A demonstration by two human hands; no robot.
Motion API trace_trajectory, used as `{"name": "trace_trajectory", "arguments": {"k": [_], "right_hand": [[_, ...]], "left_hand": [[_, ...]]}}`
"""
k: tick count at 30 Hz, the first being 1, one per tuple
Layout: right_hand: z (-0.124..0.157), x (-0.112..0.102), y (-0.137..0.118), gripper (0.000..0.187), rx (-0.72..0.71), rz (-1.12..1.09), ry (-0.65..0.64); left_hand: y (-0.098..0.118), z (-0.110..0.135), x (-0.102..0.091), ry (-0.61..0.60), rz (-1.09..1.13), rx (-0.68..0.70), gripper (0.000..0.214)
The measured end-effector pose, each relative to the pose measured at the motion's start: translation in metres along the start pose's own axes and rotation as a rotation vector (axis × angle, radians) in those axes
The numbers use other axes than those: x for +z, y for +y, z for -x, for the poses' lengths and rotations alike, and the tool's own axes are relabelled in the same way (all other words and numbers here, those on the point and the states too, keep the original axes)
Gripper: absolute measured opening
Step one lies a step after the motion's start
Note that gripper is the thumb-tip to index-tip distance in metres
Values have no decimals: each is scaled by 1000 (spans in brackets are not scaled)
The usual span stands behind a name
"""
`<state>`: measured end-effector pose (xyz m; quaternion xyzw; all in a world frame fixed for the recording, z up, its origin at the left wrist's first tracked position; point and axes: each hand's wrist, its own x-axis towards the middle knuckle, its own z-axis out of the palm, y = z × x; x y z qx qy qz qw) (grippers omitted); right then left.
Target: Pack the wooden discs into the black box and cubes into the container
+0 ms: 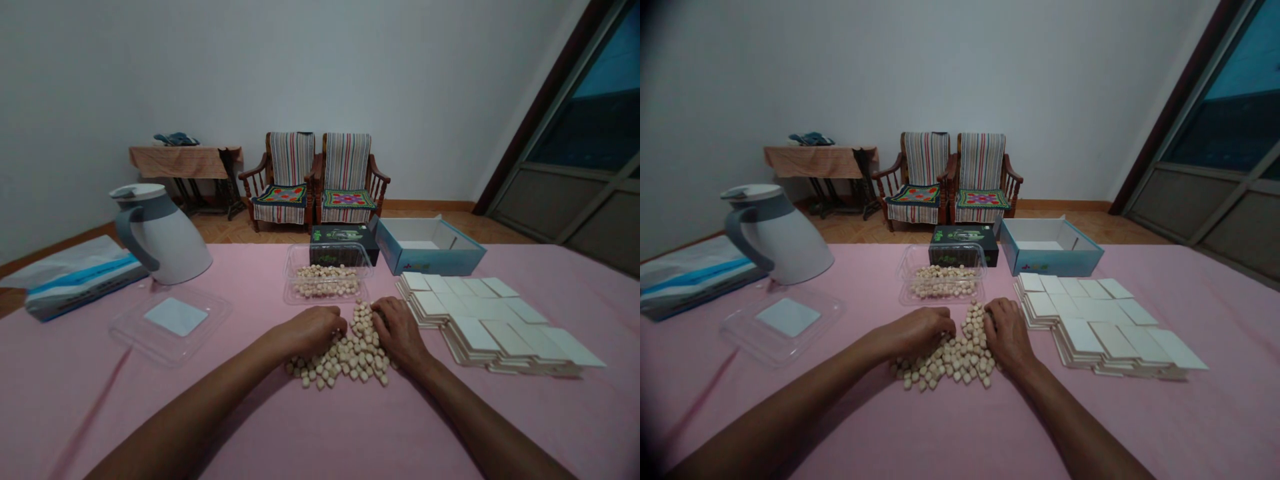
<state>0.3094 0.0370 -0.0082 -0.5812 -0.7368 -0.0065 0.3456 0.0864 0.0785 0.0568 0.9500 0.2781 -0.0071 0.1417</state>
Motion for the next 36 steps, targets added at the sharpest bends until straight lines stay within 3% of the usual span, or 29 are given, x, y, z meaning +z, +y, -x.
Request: {"name": "trace_trajectory", "arguments": {"k": [3,6,8,13,15,17,21,23,27,32,36], "right_hand": [[0,0,1,14,-7,1,5],[0,0,1,13,-6,4,3],[0,-1,0,13,0,5,-1],[0,-2,-1,14,9,-2,-14],[0,-2,-2,14,12,-4,-12],[0,-2,-1,13,13,-5,-9],[0,0,0,13,5,-9,-2],[0,1,1,13,3,-8,2],[0,1,1,13,-1,-1,-2],[0,1,2,13,-6,0,8],[1,2,3,13,9,9,-3]], "left_hand": [[4,3,-3,1,-44,-25,25],[4,5,-15,80,-46,-12,17],[0,5,-28,209,-31,-13,16],[-13,1,-53,724,-26,-180,23],[-13,2,-53,789,5,-198,26],[-10,5,-47,674,35,-140,21],[-3,10,-26,184,74,58,21],[-1,9,-15,48,70,84,22],[1,2,-2,21,30,47,19],[6,-5,0,-1,-20,7,18],[8,-3,6,75,-6,-34,19]]}}
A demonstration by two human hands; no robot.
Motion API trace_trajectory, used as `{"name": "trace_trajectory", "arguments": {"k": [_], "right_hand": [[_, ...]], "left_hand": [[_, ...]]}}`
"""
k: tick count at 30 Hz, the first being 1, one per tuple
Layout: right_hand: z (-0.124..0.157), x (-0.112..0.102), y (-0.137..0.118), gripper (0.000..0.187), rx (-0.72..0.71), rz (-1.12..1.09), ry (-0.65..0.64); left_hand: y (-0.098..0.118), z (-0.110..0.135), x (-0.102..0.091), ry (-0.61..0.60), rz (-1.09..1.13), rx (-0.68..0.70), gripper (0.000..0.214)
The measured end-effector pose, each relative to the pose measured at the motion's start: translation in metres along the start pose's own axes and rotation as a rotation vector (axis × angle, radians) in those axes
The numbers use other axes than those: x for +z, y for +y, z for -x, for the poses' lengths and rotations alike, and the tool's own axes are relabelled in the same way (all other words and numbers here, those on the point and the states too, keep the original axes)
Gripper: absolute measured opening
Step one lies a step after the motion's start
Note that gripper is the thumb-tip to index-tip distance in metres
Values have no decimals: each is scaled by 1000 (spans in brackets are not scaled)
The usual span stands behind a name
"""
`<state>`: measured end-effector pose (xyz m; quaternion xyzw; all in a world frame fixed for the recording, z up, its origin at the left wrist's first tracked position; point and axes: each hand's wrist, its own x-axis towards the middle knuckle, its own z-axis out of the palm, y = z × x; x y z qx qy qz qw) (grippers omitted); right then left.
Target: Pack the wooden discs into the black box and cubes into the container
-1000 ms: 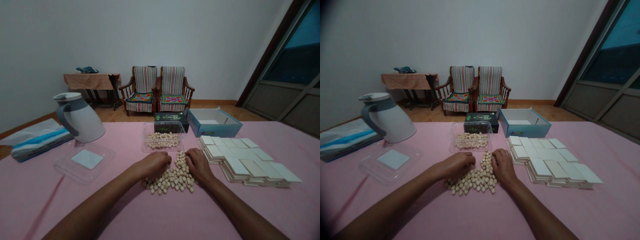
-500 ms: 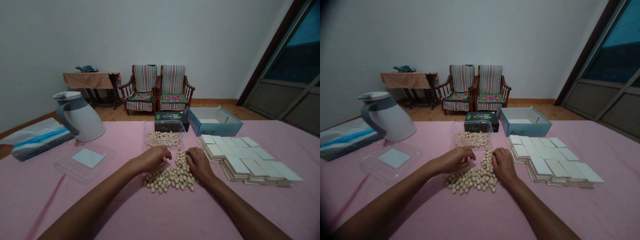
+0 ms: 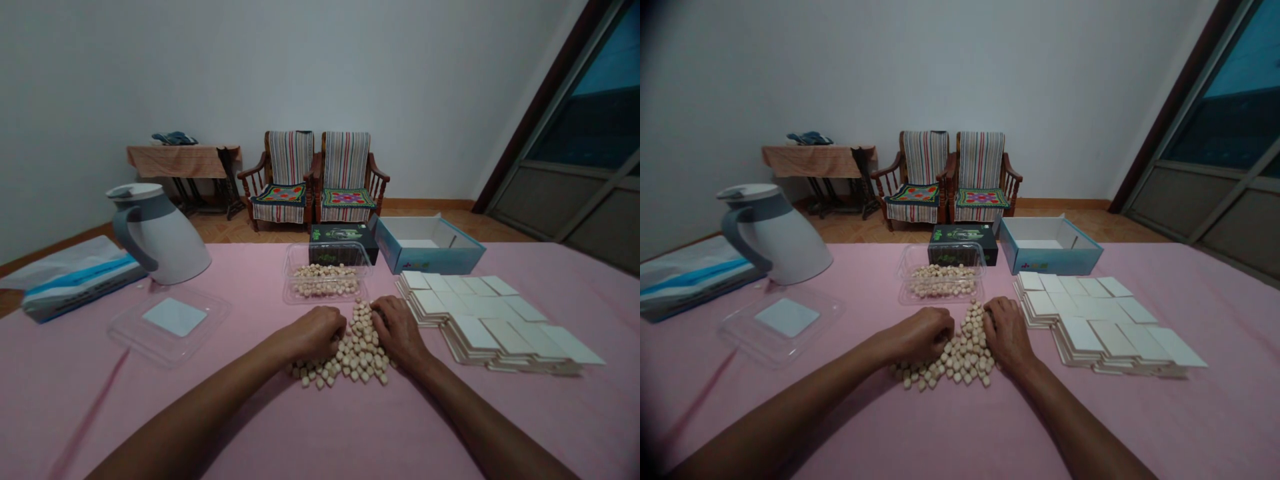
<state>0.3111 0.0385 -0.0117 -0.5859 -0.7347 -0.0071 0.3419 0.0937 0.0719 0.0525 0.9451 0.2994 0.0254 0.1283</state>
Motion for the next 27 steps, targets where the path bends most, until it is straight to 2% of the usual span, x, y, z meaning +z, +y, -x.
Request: {"name": "trace_trajectory", "arguments": {"k": [3,5,7,11,13,14,16,19,21,23,27], "right_hand": [[0,-1,0,12,3,0,-8],[0,-2,-1,13,4,-4,-13],[0,-2,-2,13,4,-7,-14],[0,-2,-2,13,-4,-6,-11],[-1,-2,-1,14,-9,-4,-4],[-1,-1,-1,14,-12,-3,-2],[-1,-1,-1,14,-16,1,1],[-1,-2,-1,14,-11,6,6],[-1,-2,-1,14,-8,6,1],[0,-2,-1,15,-10,1,-3],[0,-2,0,15,-17,-10,2]], "left_hand": [[1,2,-2,69,54,-36,17],[-1,2,-12,151,81,-25,16],[-6,-1,-29,286,91,1,18],[-19,-5,-63,610,84,-52,16],[-24,-3,-70,699,77,-82,19],[-24,-1,-71,696,76,-88,20],[-23,5,-68,554,83,-63,17],[-17,16,-56,141,81,17,16],[-14,22,-46,-67,62,35,18],[-12,24,-37,-155,34,19,18],[-13,21,-22,-158,-14,-15,17]]}}
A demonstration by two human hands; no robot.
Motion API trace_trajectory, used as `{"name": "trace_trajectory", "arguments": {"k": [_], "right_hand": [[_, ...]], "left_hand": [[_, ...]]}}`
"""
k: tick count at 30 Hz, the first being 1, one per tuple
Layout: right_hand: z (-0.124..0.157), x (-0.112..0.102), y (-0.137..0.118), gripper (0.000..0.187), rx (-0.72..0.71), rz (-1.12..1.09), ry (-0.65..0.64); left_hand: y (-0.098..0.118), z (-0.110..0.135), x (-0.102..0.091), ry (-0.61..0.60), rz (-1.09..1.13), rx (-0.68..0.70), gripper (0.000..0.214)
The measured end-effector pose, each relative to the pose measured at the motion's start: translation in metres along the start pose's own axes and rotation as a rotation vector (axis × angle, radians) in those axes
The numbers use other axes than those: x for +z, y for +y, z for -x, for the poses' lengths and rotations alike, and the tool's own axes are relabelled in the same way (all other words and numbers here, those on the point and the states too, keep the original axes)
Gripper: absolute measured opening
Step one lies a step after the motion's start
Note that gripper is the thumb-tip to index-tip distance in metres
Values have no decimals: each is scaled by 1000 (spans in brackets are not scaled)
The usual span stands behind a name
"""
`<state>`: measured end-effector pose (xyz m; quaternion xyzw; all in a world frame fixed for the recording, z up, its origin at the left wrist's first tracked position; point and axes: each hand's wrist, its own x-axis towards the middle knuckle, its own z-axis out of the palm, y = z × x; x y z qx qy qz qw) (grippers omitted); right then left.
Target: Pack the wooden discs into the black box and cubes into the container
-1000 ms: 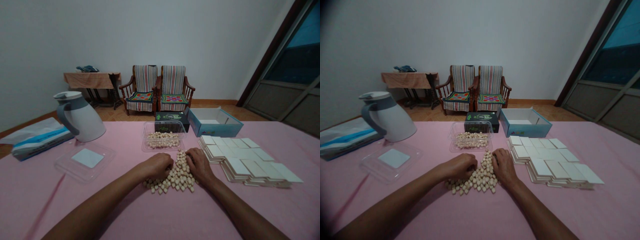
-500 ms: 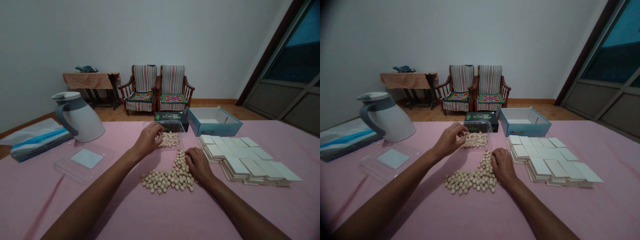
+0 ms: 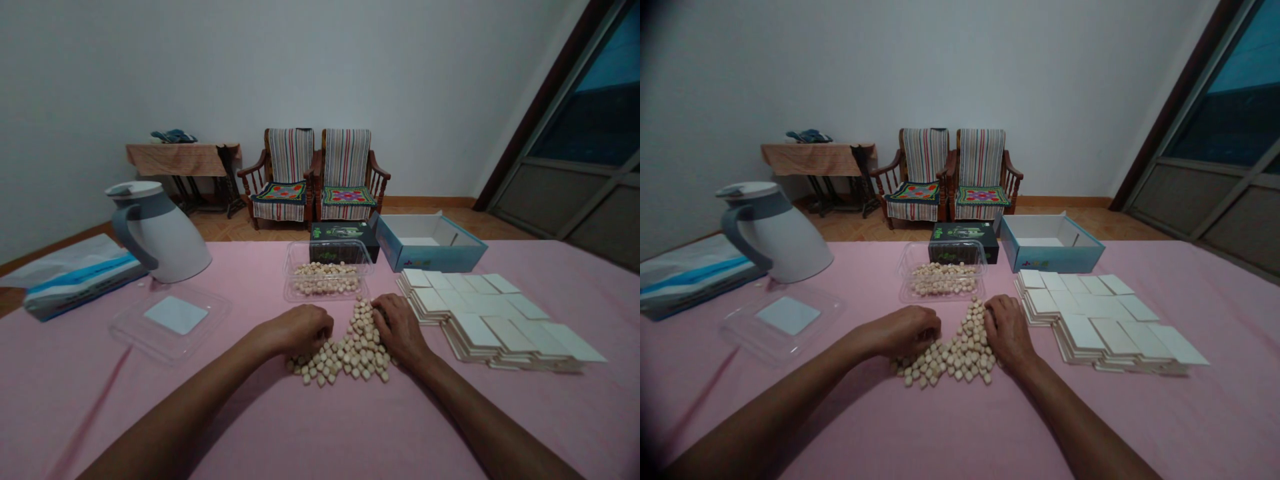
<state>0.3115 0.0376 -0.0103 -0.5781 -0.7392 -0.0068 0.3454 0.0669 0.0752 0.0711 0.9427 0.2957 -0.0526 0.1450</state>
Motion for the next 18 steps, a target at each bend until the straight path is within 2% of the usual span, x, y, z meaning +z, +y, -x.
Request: {"name": "trace_trajectory", "arguments": {"k": [4,7,12,14,16,18], "right_hand": [[0,0,0,14,3,-4,9],[0,0,-1,13,2,-7,10],[0,-1,-1,14,14,-11,-10],[0,-1,-1,14,19,-11,-16],[0,0,-1,13,20,-11,-17],[0,0,-1,12,16,-12,-12]], "left_hand": [[3,-4,5,6,-29,-33,20],[6,-2,-3,61,-22,-15,18],[-5,-1,-40,354,30,-20,17],[-13,-4,-53,535,32,-73,16],[-20,-7,-60,704,37,-121,18],[-22,-8,-58,776,50,-139,18]]}}
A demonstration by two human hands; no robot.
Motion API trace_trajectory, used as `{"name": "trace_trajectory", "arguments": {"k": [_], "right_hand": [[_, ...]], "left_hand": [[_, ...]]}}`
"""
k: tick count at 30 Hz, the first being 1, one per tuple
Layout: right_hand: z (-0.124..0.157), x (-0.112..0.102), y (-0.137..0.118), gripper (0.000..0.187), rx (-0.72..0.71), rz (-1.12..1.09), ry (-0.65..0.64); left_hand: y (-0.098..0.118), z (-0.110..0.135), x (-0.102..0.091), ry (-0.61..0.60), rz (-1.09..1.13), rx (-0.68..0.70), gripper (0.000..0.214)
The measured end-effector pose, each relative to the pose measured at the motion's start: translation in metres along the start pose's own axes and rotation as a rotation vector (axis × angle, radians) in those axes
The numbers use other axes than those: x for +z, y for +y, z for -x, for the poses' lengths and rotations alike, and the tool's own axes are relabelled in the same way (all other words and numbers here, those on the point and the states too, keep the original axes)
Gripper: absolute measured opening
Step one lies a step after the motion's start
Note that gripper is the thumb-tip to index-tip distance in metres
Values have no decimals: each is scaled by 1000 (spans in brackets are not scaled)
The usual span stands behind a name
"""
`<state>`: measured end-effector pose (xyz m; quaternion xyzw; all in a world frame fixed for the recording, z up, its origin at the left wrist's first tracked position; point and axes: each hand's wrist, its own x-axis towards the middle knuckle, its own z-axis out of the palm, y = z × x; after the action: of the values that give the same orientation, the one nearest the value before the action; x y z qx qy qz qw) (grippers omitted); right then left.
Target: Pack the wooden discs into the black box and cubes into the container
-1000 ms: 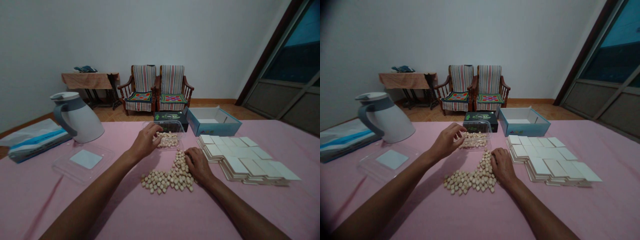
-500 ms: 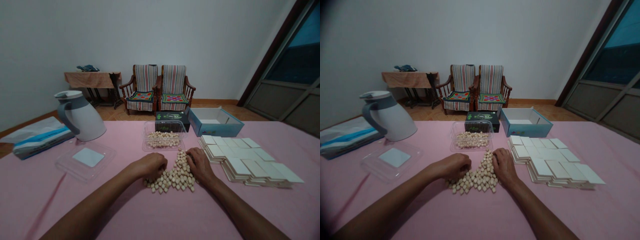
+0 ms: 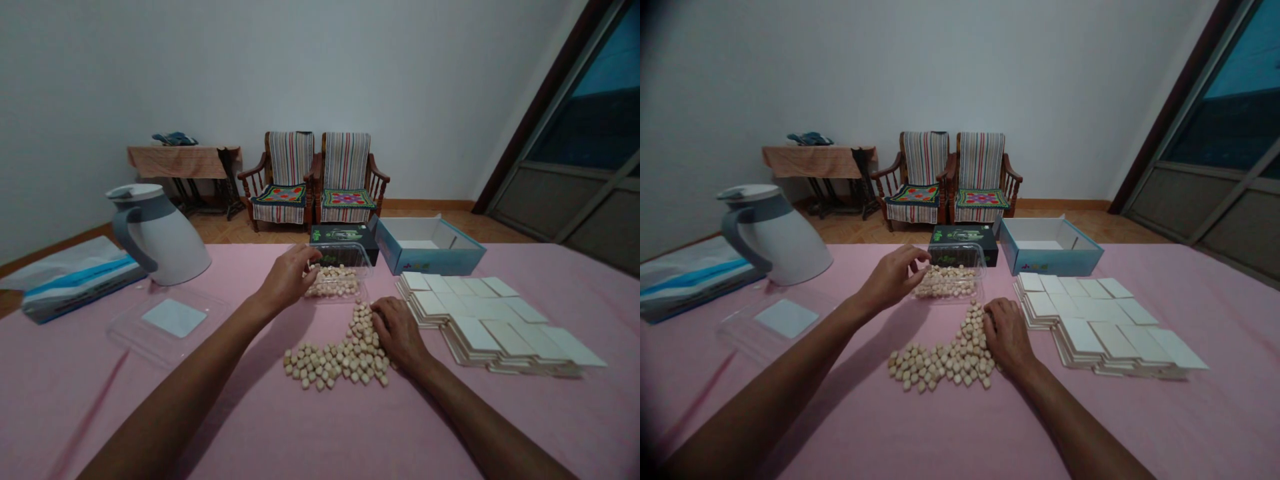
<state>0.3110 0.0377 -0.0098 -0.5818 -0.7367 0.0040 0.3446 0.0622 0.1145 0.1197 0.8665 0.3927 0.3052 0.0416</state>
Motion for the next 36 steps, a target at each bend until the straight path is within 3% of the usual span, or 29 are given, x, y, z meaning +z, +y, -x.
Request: {"name": "trace_trajectory", "arguments": {"k": [2,7,11,18,22,25,28,30,32,34,36], "right_hand": [[0,0,0,12,-5,-1,8],[0,-1,-1,13,-5,3,11],[0,-1,-1,13,-8,6,13],[0,0,-1,13,-11,21,14],[0,0,-1,14,-11,18,2],[0,0,-1,14,-19,16,7],[0,0,0,14,-18,14,14],[0,0,0,14,-18,10,14],[0,0,0,14,-17,8,10],[0,0,0,14,-10,9,5],[0,0,0,14,-4,10,5]], "left_hand": [[3,6,5,-99,32,33,15],[18,31,24,-629,90,156,17],[23,42,41,-755,34,139,20],[27,45,56,-735,-19,141,18],[29,40,46,-648,-41,144,11],[24,25,27,-463,-36,118,12],[14,8,11,-201,-54,65,10],[7,2,6,-13,-68,13,11],[3,2,5,91,-63,-17,14],[1,8,5,34,-27,7,13],[1,18,4,-176,19,92,13]]}}
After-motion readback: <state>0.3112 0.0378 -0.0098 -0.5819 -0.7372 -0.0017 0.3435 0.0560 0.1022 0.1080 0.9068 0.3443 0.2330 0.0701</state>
